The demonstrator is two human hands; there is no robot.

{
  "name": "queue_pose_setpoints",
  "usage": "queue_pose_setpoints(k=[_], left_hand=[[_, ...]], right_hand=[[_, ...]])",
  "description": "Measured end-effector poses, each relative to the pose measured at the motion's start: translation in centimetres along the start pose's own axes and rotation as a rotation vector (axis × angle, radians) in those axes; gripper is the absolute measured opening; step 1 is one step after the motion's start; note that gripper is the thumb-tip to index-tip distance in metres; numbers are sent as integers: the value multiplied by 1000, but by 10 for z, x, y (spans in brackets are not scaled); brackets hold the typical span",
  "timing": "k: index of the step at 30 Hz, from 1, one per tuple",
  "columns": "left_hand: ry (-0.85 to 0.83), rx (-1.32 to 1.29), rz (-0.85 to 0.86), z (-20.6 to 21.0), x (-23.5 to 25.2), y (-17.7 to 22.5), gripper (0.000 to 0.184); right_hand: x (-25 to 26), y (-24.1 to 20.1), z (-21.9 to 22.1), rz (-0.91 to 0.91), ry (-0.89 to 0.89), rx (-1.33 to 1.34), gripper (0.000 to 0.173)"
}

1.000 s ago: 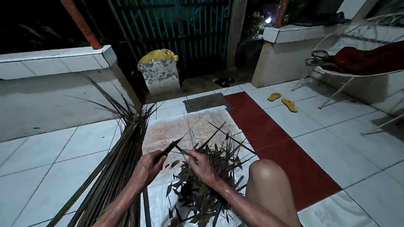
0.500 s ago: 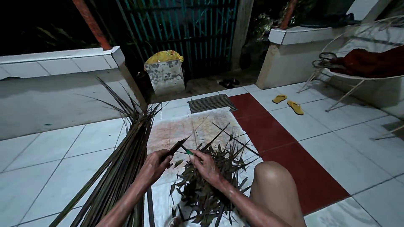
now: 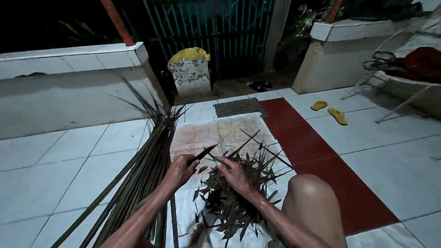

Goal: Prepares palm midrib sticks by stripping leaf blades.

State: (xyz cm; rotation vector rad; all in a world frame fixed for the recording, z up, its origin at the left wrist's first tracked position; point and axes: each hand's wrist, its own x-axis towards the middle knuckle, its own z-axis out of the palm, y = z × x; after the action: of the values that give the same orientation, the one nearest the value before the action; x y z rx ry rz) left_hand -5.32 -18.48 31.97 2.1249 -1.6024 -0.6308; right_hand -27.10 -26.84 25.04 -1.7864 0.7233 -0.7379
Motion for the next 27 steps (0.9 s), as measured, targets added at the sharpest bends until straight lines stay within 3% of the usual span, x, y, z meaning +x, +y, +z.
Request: queue_pose_setpoints(k=[20,27], left_hand=[[1,65,-18,8,6,9,29],[13,175,-34,15,3,17,29]], right_hand=[[0,-1,1,43,-114,-52,38],[-3,-9,4,83,-72,-123,38]])
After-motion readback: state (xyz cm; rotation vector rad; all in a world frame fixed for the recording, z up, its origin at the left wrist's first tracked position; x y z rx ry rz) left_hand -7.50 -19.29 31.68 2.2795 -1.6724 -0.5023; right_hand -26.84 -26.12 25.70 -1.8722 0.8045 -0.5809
